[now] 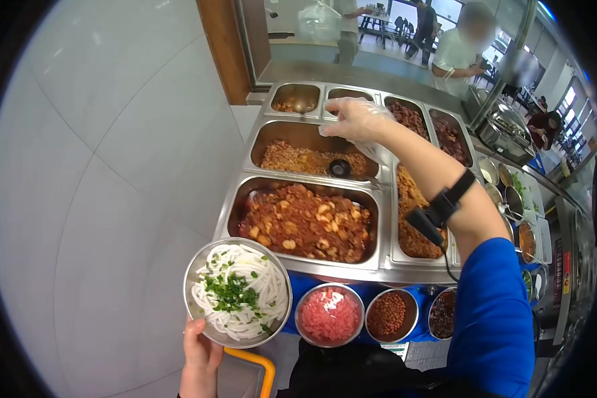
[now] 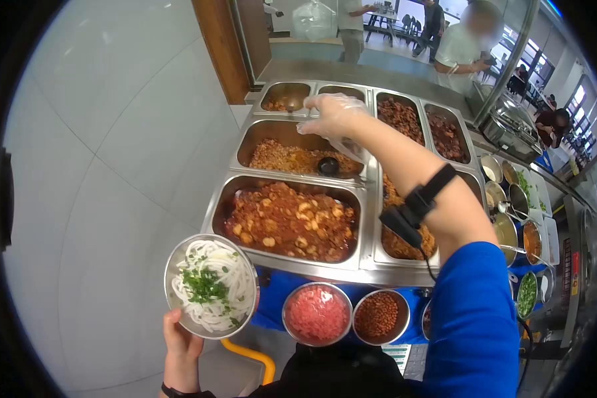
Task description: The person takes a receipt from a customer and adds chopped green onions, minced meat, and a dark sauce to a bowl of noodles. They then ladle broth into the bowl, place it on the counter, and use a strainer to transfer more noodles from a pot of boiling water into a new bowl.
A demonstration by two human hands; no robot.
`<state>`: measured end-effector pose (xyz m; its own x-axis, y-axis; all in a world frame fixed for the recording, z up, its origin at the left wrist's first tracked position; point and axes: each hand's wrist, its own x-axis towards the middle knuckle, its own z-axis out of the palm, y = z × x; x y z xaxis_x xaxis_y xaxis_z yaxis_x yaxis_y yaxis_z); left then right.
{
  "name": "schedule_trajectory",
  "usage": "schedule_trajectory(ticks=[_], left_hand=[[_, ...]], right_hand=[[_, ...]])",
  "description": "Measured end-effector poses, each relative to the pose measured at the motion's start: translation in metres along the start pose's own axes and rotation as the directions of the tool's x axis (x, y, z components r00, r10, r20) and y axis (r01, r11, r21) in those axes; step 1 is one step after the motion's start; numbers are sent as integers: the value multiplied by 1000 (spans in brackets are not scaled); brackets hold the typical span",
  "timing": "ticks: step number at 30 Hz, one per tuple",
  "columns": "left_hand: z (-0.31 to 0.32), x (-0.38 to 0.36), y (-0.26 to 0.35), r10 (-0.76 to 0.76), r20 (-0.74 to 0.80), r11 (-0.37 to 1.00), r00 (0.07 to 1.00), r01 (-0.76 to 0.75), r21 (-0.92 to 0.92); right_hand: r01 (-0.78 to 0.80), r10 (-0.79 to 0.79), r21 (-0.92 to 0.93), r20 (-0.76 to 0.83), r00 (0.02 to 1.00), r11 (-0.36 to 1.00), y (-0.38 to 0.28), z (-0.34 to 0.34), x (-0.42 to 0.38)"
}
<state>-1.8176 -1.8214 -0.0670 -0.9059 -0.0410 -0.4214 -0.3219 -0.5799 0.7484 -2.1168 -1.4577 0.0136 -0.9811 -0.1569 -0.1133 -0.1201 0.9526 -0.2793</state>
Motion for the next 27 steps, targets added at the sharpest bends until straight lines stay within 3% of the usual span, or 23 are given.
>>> schedule_trajectory(ticks=[1, 4, 7, 8, 11, 14, 18, 21, 24, 27], left_hand=[[-4, 10, 8, 14, -16, 1000, 1000, -14, 22], [-19, 37, 26, 36, -2, 999, 999, -36, 14], [-40, 57, 35, 39, -15, 999, 999, -39, 9], [-47, 62, 37, 26, -13, 1000, 1000, -26, -10], [-59, 81, 42, 13, -3, 1000, 1000, -13, -27], [-70, 95, 43, 10, -25, 1000, 1000, -11, -29], [-69, 106, 44, 26, -75, 1000, 997, -27, -11], [-64, 114, 46, 34, -83, 999, 996, -34, 7], [-64, 120, 47, 47, -85, 999, 995, -47, 10], [-63, 123, 48, 36, -77, 999, 996, -35, 19]], right_hand=[[-30, 30, 22, 26, 999, 999, -6, 10, 23], [36, -21, 128, -115, 993, 991, 0, 53, 84], [-1, 12, 267, -38, 999, 964, 3, 73, 130], [-17, 51, 282, -111, 993, 959, 6, 81, 140], [-317, 394, 496, -55, 917, 808, 23, 88, 187], [-193, 414, 663, -193, 890, 724, 38, 72, 199], [-142, 448, 823, -147, 882, 550, 14, 33, 176], [-177, 380, 738, -115, 918, 651, 17, 29, 179], [-214, 261, 257, -162, 952, 942, 7, 36, 177], [-39, 42, 19, -156, 987, 999, -5, 44, 173]])
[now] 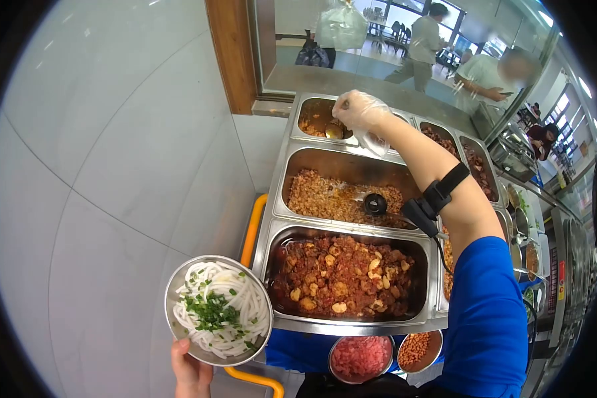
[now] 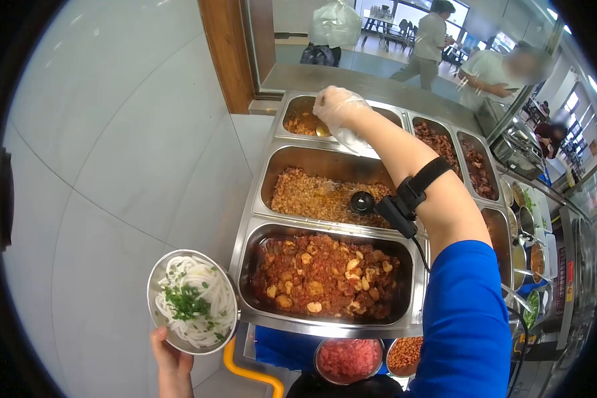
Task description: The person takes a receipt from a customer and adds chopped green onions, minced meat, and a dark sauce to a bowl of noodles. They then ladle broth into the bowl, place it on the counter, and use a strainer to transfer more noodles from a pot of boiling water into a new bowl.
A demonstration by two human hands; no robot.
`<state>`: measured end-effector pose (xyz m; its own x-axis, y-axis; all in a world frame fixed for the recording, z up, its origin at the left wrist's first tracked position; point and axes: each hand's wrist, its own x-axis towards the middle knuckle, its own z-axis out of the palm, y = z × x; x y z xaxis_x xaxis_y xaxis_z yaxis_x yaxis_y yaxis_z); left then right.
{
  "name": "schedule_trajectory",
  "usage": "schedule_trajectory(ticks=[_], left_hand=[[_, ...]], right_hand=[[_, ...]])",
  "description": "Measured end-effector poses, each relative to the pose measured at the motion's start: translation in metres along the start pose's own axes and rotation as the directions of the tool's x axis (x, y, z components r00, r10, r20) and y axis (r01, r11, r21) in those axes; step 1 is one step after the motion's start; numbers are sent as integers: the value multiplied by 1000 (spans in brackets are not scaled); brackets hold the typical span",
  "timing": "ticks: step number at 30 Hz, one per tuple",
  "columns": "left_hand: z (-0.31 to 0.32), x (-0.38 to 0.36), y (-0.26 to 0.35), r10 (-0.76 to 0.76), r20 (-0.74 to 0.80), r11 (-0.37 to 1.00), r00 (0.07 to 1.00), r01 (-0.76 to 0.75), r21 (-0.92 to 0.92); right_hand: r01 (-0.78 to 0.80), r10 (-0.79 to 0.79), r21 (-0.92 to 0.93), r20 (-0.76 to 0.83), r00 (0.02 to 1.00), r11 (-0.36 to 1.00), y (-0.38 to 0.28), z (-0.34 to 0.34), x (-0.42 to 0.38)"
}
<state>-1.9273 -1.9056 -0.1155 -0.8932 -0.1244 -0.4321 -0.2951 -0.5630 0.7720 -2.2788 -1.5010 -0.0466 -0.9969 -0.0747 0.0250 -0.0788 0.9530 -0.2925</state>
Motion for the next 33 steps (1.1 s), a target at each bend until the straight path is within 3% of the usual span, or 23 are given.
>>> schedule_trajectory(ticks=[5, 8, 11, 14, 18, 27, 33], left_hand=[[-1, 5, -1, -2, 2, 1000, 1000, 2, 3], [-3, 6, -1, 0, 4, 1000, 1000, 0, 3], [-1, 5, 0, 1, 2, 1000, 1000, -1, -2], [0, 4, 3, -1, 6, 1000, 1000, 1, -5], [3, 2, 8, 14, 15, 1000, 1000, -14, -8], [4, 5, 10, 16, 10, 1000, 1000, -16, -5], [12, 5, 12, 21, 11, 999, 1000, -21, -34]], right_hand=[[65, -51, -112, 125, 991, 992, -13, 17, 9], [113, -108, -23, 155, 982, 993, -9, 20, 6], [-24, -35, 264, 217, 976, 964, 7, 17, 9], [-186, 47, 642, 227, 973, 743, 20, 15, 8], [-285, 184, 801, 220, 958, 527, 31, 19, 8], [-358, 320, 899, 272, 908, 252, 44, 4, -8], [-319, 322, 939, 265, 909, 126, 67, 2, -13]])
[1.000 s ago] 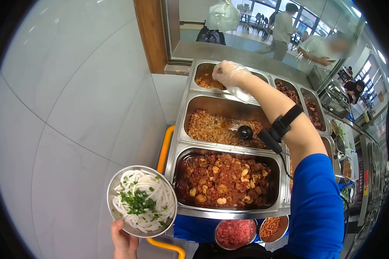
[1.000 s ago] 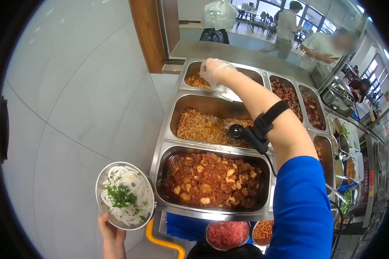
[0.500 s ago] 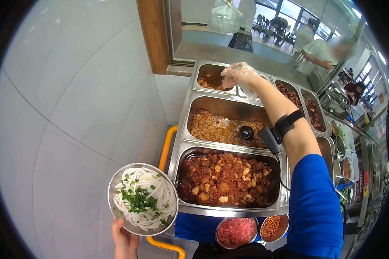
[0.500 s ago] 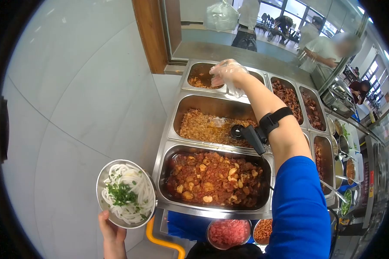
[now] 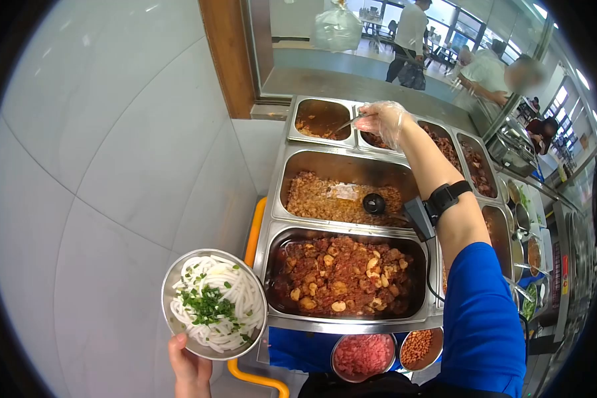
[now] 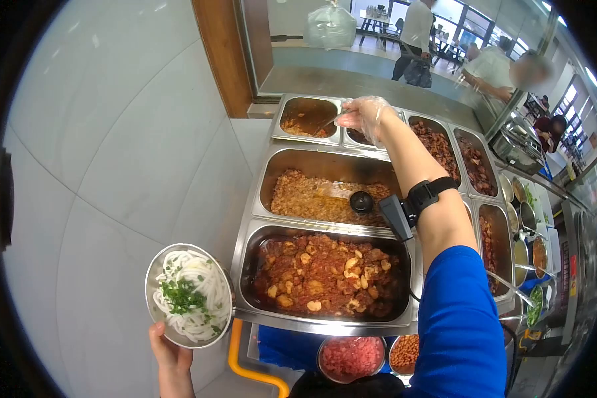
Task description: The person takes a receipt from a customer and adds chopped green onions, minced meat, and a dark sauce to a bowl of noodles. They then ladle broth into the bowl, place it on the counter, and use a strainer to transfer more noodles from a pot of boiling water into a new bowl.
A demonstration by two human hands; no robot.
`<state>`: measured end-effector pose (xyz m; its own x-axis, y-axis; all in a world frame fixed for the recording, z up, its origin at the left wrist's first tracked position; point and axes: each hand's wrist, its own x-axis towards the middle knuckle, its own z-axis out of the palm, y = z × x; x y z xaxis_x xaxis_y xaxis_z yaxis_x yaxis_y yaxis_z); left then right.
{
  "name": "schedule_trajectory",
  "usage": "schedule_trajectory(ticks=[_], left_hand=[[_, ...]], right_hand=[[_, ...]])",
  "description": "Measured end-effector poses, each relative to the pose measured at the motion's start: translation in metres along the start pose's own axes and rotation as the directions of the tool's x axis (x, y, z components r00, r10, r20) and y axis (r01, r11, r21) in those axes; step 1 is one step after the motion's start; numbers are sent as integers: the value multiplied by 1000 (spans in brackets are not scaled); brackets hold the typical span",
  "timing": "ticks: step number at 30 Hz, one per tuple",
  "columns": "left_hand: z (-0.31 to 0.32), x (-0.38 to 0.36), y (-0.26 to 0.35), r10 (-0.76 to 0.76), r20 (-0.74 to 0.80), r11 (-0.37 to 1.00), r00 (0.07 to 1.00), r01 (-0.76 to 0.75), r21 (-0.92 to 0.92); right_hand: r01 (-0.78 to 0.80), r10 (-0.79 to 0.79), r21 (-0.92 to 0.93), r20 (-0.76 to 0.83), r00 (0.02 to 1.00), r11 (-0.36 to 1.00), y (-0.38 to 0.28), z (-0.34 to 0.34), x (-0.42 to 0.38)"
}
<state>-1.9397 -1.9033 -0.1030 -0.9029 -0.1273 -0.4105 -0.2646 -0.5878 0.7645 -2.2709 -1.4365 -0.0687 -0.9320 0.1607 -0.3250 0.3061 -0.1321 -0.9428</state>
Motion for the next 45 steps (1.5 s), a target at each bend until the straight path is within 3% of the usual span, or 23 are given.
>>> schedule_trajectory(ticks=[13, 20, 24, 27, 29, 33, 41, 43, 44, 45], left_hand=[[35, 6, 9, 0, 89, 999, 996, -4, 46], [63, 21, 7, -69, 175, 995, 982, 55, 81], [89, 27, 6, -105, 246, 989, 963, 75, 129], [100, 34, 3, -167, 331, 985, 929, 143, 95], [109, 40, -3, -188, 362, 982, 913, 165, 94], [136, 40, -10, -233, 387, 968, 892, 173, 182], [175, 33, -38, -282, 453, 955, 846, 201, 218], [178, 31, -43, -288, 466, 955, 837, 215, 205], [180, 30, -44, -286, 470, 956, 835, 215, 200], [182, 29, -46, -283, 474, 957, 834, 214, 195]], right_hand=[[32, 2, 266, -125, 992, 963, 1, -23, -12], [119, -56, 230, -264, 963, 966, 5, -32, -3], [183, -91, 330, -277, 957, 926, -17, -30, -38], [271, -197, 257, -279, 940, 928, -40, -30, -70], [278, -222, 265, -221, 950, 923, -61, -32, -99], [338, -322, 55, -198, 926, 939, -92, -24, -187], [416, -423, -122, -37, 905, 901, -78, -22, -328], [486, -482, -160, 64, 874, 859, -61, -20, -354], [565, -535, -185, 190, 823, 804, -48, -28, -363], [710, -572, -369, 422, 703, 600, -48, -37, -371]])
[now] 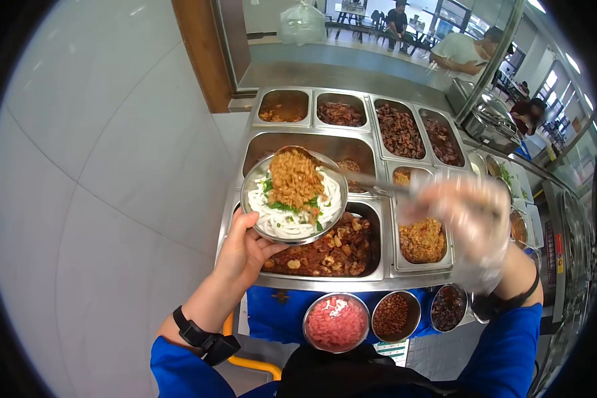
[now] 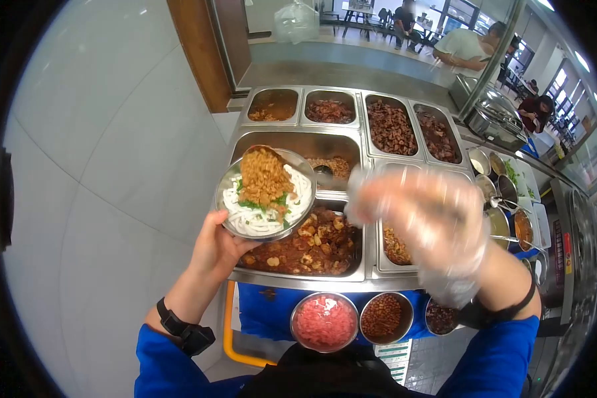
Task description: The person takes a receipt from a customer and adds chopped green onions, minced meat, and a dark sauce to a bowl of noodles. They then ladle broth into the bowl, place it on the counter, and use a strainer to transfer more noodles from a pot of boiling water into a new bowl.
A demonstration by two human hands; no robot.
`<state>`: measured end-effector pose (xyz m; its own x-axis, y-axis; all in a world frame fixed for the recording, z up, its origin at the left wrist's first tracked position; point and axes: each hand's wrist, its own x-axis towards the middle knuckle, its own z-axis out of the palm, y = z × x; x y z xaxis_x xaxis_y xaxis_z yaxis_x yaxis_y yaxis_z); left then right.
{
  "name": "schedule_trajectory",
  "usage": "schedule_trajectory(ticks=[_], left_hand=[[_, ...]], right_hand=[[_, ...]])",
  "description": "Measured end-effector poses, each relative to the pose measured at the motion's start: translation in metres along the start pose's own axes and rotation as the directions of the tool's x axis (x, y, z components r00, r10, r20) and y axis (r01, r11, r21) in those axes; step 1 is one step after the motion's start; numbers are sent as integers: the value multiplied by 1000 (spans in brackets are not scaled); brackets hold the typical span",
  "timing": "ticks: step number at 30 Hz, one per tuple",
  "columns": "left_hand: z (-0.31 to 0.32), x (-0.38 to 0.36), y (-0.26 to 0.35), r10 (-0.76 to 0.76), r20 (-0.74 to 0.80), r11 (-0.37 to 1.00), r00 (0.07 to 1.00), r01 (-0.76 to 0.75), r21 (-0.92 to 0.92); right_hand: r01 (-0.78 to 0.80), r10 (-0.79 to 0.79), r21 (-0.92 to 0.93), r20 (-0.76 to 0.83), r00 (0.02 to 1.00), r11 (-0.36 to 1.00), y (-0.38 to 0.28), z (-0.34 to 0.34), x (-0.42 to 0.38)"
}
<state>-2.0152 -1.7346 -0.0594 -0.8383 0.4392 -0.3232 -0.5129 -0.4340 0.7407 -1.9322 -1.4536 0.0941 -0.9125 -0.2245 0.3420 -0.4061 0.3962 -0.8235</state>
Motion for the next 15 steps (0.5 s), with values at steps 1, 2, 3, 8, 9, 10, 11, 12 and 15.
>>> schedule_trajectory(ticks=[1, 2, 3, 8, 9, 10, 11, 12, 15], left_hand=[[0, 1, -2, -12, 11, 1000, 1000, 12, -21], [-3, 2, -4, -23, 20, 999, 1000, 24, -42], [-4, 2, -6, -35, 29, 997, 999, 37, -64], [-8, 0, -11, -7, 41, 998, 999, 9, -62], [-9, 0, -11, 2, 40, 998, 999, 1, -64], [-9, -1, -10, 16, 41, 998, 999, -13, -68], [-8, -3, -8, 30, 42, 997, 999, -27, -71], [-8, -4, -6, 46, 42, 996, 998, -42, -74], [-17, -9, -7, 79, 42, 995, 996, -76, -60]], right_hand=[[373, -298, -322, 259, 919, 870, 1, -10, -1], [421, -283, -429, 348, 894, 799, -7, -7, -9], [459, -277, -468, 407, 870, 755, -7, -7, -17], [370, -238, -328, 380, 894, 869, -17, -13, -16], [339, -266, -237, 291, 919, 911, -8, -14, -12], [177, -167, -110, 96, 981, 978, -10, -6, -12], [67, -59, 75, -104, 993, 995, -14, 3, -10], [-51, 111, 261, -221, 969, 964, -17, 5, -5], [-162, 287, 345, -350, 892, 925, 20, -10, 43]])
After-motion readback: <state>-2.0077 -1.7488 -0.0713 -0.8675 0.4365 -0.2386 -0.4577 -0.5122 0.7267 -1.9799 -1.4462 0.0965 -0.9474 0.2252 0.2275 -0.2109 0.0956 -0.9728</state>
